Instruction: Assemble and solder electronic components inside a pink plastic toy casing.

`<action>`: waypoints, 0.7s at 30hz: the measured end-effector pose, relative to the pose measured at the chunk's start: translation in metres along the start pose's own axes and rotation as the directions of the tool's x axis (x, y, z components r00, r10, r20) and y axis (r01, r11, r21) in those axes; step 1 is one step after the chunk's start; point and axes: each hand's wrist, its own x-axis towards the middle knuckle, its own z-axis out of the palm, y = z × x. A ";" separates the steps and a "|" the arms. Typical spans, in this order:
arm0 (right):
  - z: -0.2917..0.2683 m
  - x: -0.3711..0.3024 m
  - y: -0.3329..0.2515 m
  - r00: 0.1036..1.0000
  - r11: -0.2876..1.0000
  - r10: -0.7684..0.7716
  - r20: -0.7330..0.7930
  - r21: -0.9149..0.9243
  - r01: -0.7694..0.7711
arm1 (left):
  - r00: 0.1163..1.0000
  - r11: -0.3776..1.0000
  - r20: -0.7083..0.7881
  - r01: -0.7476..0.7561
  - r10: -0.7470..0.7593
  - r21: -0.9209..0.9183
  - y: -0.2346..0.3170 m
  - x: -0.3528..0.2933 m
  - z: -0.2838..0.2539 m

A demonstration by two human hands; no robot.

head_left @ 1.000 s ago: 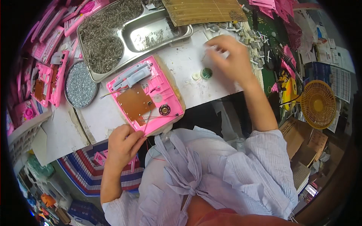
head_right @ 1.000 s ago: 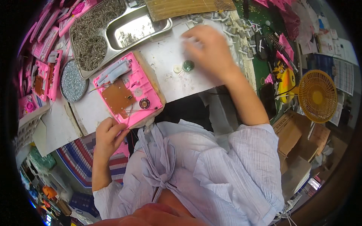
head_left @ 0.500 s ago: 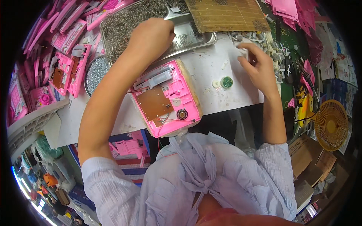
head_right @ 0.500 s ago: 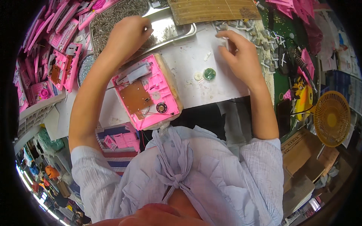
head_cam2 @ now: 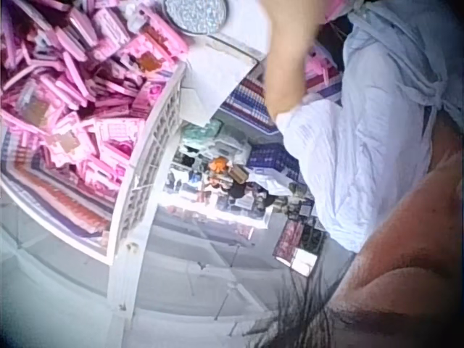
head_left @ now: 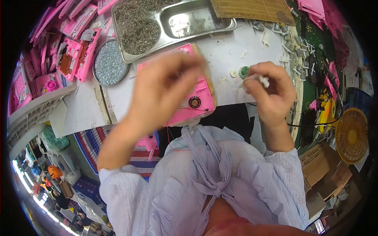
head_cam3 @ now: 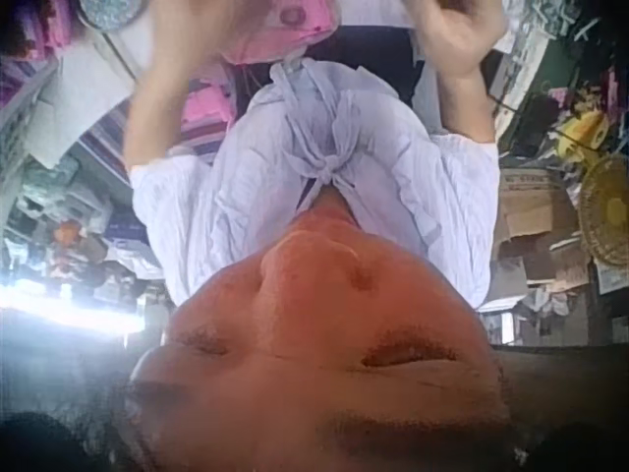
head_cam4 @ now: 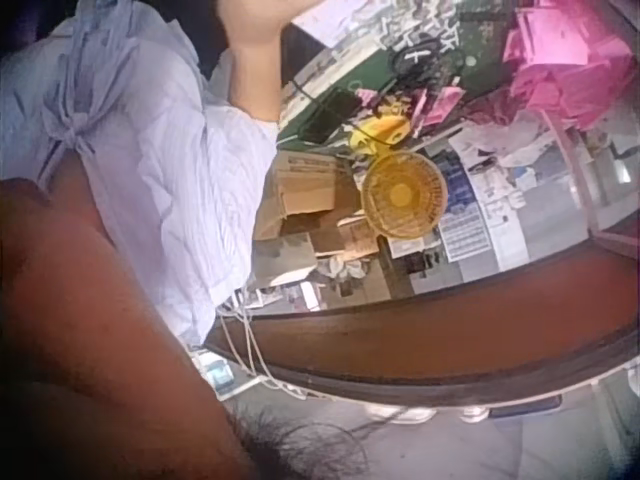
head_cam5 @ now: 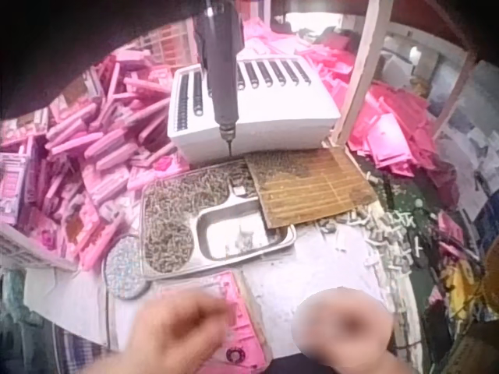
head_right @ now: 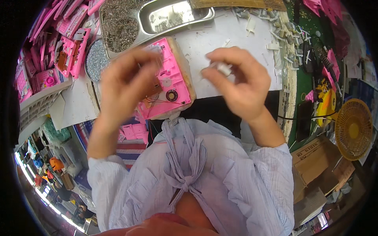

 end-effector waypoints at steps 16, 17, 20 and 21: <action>0.051 -0.015 -0.005 0.919 0.982 -0.154 0.364 -0.045 0.182 | 0.889 0.410 0.266 0.415 -0.374 -0.812 -0.040 -0.099 0.043; 0.051 -0.017 -0.004 0.913 0.986 -0.127 0.388 -0.053 0.159 | 0.880 0.422 0.282 0.438 -0.382 -0.794 -0.041 -0.098 0.043; 0.026 0.001 -0.003 0.792 0.984 -0.099 0.602 -0.058 0.167 | 0.852 0.400 0.357 0.501 -0.382 -0.767 -0.047 -0.098 0.035; 0.016 0.002 0.000 0.764 0.985 -0.075 0.641 -0.071 0.156 | 0.842 0.384 0.388 0.522 -0.375 -0.762 -0.049 -0.098 0.032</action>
